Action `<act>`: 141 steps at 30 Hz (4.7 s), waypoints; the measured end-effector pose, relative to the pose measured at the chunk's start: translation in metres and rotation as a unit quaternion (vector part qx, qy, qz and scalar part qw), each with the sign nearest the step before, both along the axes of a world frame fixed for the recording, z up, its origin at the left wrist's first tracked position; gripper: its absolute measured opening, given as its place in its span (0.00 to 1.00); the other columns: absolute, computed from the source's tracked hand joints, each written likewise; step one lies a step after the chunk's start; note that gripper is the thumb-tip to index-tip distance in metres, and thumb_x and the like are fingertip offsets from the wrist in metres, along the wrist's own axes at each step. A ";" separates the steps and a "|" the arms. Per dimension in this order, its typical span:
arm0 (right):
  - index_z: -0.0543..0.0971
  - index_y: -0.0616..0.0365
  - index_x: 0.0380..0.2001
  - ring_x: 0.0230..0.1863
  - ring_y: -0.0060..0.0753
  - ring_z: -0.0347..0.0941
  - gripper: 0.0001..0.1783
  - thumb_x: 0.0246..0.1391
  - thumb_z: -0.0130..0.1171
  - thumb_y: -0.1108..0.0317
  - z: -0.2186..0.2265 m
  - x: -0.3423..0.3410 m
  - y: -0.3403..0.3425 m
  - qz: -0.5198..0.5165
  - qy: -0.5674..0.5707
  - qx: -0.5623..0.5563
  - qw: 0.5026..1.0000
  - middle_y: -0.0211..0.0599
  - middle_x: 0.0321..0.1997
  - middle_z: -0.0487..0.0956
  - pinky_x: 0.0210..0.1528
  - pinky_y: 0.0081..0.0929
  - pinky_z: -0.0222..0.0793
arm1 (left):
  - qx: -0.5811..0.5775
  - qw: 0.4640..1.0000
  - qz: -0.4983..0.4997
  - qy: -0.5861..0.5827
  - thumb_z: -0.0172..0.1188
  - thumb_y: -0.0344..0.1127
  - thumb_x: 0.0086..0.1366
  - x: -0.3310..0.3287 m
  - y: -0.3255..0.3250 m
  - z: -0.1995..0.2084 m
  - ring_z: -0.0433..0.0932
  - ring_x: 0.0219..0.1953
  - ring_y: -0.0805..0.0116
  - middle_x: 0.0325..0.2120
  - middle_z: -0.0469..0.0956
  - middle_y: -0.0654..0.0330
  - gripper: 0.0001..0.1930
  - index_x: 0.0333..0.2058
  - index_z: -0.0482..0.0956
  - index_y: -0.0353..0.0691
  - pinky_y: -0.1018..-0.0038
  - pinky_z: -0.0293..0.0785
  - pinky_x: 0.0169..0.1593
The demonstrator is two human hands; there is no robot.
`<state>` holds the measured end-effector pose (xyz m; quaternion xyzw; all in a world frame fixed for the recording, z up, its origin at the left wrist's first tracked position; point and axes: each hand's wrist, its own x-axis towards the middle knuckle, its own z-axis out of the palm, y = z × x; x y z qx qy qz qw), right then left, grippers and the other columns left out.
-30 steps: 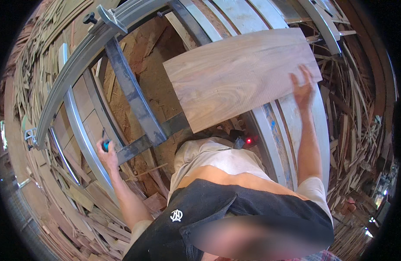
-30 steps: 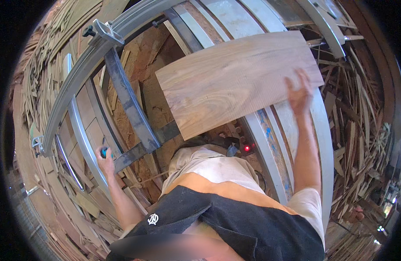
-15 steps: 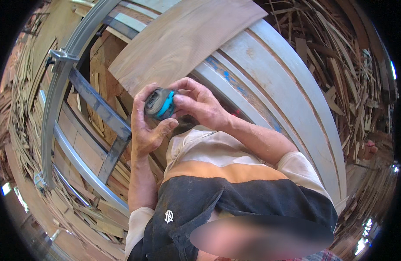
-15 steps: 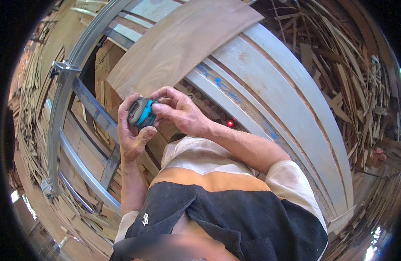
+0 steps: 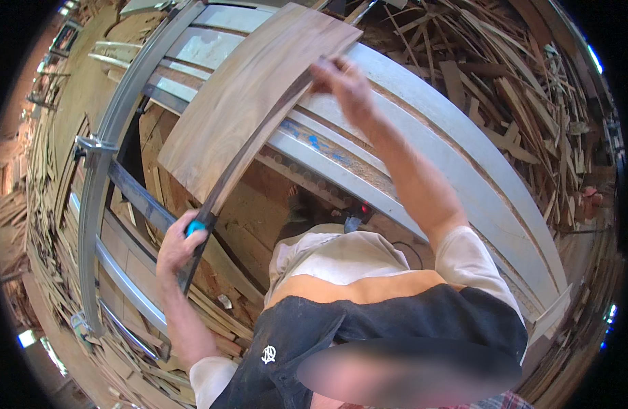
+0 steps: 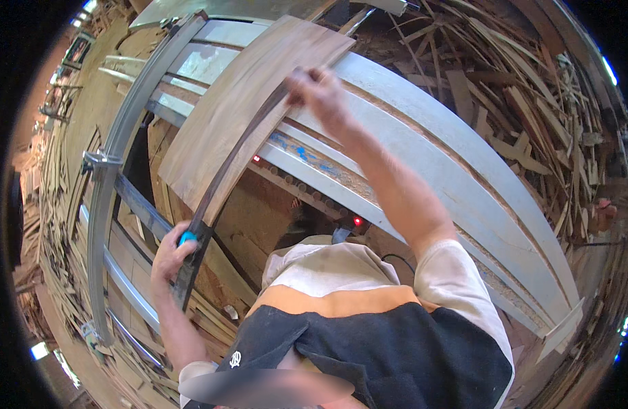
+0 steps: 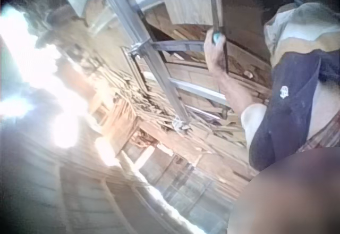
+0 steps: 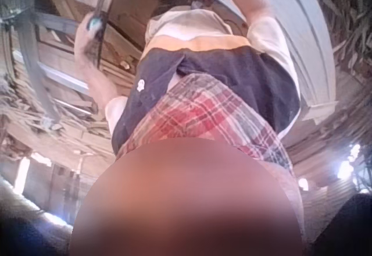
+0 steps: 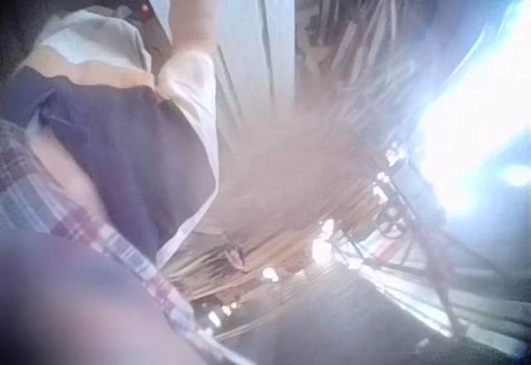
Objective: The person measures a wooden board with a tape measure, then uses a table saw to cut it. They repeatedly measure, adjust the saw fence, and cut the board into smaller pieces.
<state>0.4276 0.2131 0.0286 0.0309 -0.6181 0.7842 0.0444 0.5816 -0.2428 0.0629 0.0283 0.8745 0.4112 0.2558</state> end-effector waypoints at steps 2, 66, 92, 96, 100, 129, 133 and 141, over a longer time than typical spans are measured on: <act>0.80 0.63 0.51 0.40 0.29 0.84 0.22 0.71 0.64 0.53 -0.011 -0.044 0.035 -0.128 -0.071 -0.038 0.989 0.39 0.43 0.86 0.48 0.30 0.83 | -0.111 0.992 0.050 -0.039 0.65 0.38 0.65 0.003 -0.050 -0.011 0.76 0.36 0.71 0.32 0.79 0.63 0.15 0.45 0.83 0.33 0.70 0.75 0.44; 0.75 0.57 0.66 0.64 0.38 0.76 0.30 0.71 0.62 0.47 -0.124 0.105 -0.252 0.117 -0.403 -0.223 0.880 0.39 0.64 0.81 0.72 0.49 0.66 | -0.279 0.795 0.512 0.164 0.73 0.61 0.63 0.153 -0.282 -0.148 0.65 0.72 0.44 0.71 0.66 0.38 0.52 0.71 0.63 0.26 0.55 0.62 0.74; 0.86 0.62 0.51 0.44 0.22 0.80 0.30 0.72 0.60 0.42 -0.123 0.413 -0.031 -0.448 -0.306 -0.172 0.822 0.32 0.45 0.87 0.49 0.29 0.76 | -0.113 0.871 -0.353 0.322 0.59 0.54 0.76 -0.036 0.263 -0.122 0.57 0.75 0.35 0.72 0.62 0.33 0.35 0.70 0.67 0.34 0.46 0.52 0.77; 0.86 0.60 0.41 0.37 0.21 0.75 0.28 0.71 0.61 0.41 -0.149 0.477 0.021 -0.528 -0.278 -0.176 0.783 0.24 0.37 0.83 0.40 0.29 0.72 | -0.070 0.836 -0.403 0.366 0.63 0.49 0.73 0.028 0.346 -0.119 0.56 0.75 0.33 0.70 0.64 0.34 0.32 0.68 0.70 0.35 0.44 0.51 0.78; 0.81 0.54 0.26 0.31 0.19 0.67 0.29 0.69 0.61 0.40 -0.165 0.558 0.089 -0.600 -0.289 -0.115 0.737 0.18 0.29 0.76 0.30 0.34 0.64 | -0.054 0.835 -0.421 0.350 0.68 0.46 0.68 0.101 0.423 -0.110 0.59 0.73 0.32 0.69 0.66 0.34 0.30 0.65 0.76 0.39 0.41 0.51 0.77; 0.86 0.58 0.47 0.46 0.52 0.84 0.16 0.56 0.73 0.67 0.026 0.168 -0.119 0.108 0.042 0.548 0.828 0.46 0.45 0.88 0.50 0.44 0.78 | -0.390 0.746 0.247 0.480 0.59 0.49 0.76 -0.233 -0.304 -0.002 0.81 0.57 0.43 0.54 0.83 0.45 0.20 0.57 0.81 0.43 0.55 0.77 0.60; 0.84 0.56 0.50 0.51 0.49 0.81 0.20 0.54 0.73 0.67 -0.026 -0.063 -0.301 0.190 0.323 0.476 0.795 0.43 0.49 0.85 0.55 0.43 0.77 | -0.372 0.770 0.076 0.513 0.63 0.47 0.74 -0.329 -0.395 -0.007 0.79 0.59 0.46 0.56 0.80 0.47 0.20 0.57 0.79 0.42 0.54 0.76 0.61; 0.67 0.23 0.76 0.82 0.43 0.55 0.42 0.60 0.70 0.55 -0.071 -0.311 -0.556 0.145 0.563 0.611 0.537 0.36 0.82 0.60 0.82 0.47 0.52 | -0.464 0.791 0.028 0.399 0.64 0.42 0.66 -0.366 -0.407 -0.004 0.89 0.40 0.43 0.37 0.87 0.41 0.15 0.39 0.88 0.35 0.53 0.84 0.44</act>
